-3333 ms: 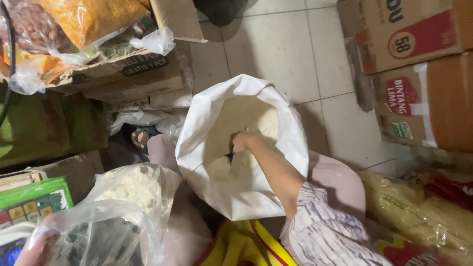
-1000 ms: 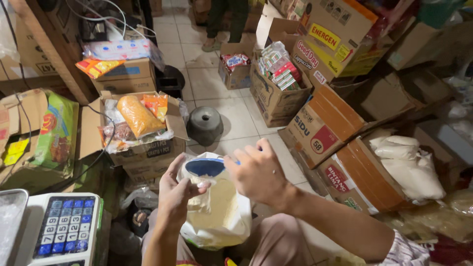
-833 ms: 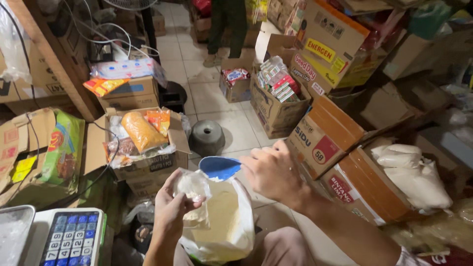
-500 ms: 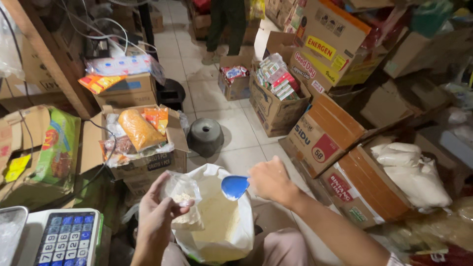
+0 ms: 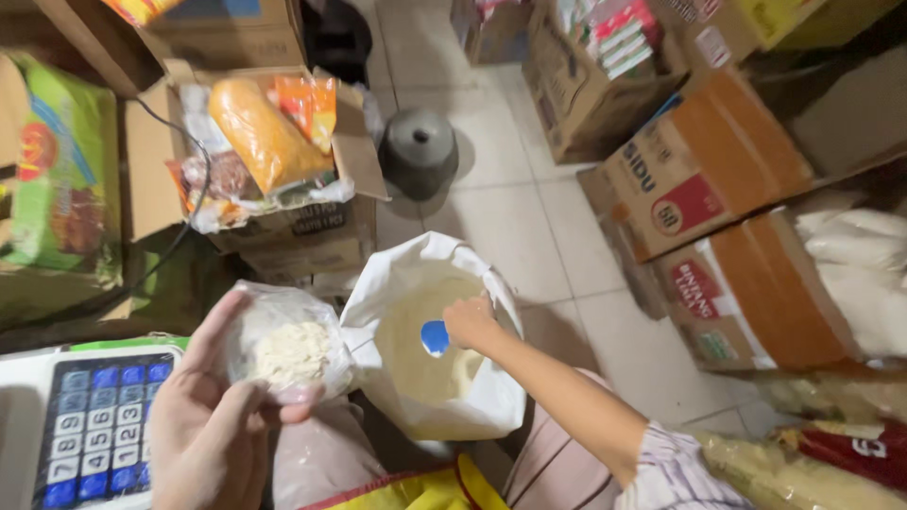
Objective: The person scoops flour from a large sack into a plastic bag using a blue scoop, places the bag on a digital scale, and adjusts the amount to reach a target weight. The person then ties the bag and sets it aside.
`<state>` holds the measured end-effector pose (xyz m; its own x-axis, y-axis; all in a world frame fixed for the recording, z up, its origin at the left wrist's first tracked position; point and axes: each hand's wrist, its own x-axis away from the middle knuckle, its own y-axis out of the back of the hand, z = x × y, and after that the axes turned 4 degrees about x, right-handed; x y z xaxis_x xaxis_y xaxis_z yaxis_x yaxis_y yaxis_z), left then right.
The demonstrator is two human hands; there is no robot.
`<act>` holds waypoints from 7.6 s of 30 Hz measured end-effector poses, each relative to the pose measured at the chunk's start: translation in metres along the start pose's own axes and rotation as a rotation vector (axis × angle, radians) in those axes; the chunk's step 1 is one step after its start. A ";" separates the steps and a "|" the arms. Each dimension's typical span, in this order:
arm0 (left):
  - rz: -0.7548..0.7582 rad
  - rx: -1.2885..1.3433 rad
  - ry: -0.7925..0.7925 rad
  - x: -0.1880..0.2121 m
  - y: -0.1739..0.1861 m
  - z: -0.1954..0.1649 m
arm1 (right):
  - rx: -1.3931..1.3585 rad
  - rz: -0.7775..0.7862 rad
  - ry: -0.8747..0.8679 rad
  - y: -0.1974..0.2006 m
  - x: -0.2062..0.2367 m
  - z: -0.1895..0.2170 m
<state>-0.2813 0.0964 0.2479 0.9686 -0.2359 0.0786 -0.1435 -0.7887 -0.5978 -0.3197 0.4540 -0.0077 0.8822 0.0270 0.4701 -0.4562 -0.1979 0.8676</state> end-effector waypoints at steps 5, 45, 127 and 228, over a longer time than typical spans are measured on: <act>0.043 -0.408 0.093 -0.026 0.091 0.012 | -0.079 0.101 -0.116 -0.074 -0.074 0.019; 0.112 -0.927 -0.011 -0.034 0.165 0.056 | -0.426 0.627 0.128 -0.181 -0.103 0.022; 0.138 -0.103 -0.049 0.044 -0.107 -0.013 | -0.662 -0.369 -0.275 0.092 0.137 -0.088; -0.346 -1.170 0.393 -0.122 0.060 0.239 | -0.457 0.095 -0.469 -0.213 -0.183 0.045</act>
<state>-0.3593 0.2133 0.0119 0.8949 0.0876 0.4375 -0.1831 -0.8220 0.5392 -0.3793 0.4466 -0.2857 0.7455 -0.4203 0.5173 -0.4471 0.2603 0.8558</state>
